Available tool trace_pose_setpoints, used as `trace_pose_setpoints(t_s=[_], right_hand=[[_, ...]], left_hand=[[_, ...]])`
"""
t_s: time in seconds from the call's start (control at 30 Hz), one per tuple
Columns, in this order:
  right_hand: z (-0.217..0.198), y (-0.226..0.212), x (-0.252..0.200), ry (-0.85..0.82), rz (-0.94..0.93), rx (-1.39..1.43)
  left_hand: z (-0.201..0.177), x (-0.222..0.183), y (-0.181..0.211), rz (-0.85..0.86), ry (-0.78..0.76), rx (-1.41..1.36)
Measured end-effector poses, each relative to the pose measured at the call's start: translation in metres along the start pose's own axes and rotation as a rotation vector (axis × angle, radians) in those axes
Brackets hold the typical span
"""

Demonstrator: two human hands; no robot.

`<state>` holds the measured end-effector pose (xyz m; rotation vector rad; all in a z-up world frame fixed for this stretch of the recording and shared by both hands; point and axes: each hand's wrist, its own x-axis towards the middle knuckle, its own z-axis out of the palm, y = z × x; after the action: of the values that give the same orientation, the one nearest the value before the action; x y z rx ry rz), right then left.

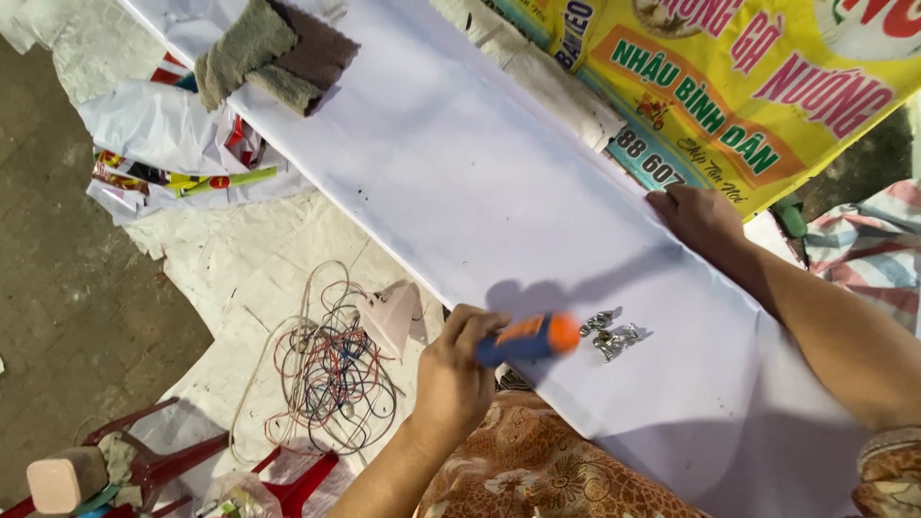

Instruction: Assembling a component by attaching a vinyl sheet to a frame using screws and a screwdriver, then cleaning the surface.

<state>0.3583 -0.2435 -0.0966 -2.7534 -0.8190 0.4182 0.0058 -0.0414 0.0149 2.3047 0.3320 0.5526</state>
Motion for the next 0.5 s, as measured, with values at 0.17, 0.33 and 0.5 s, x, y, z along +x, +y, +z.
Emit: trace_pose_setpoints(t_s=[0.17, 0.33, 0.5], right_hand=[[-0.002, -0.001, 0.002, -0.031, 0.005, -0.066], [-0.014, -0.011, -0.002, -0.062, 0.020, -0.083], [0.000, -0.002, 0.001, -0.023, 0.053, 0.008]], left_hand=[[0.004, 0.034, 0.050, 0.136, -0.113, 0.024], [0.040, 0.038, 0.051, 0.130, -0.237, 0.234], [0.069, 0.027, 0.034, 0.147, -0.060, 0.480]])
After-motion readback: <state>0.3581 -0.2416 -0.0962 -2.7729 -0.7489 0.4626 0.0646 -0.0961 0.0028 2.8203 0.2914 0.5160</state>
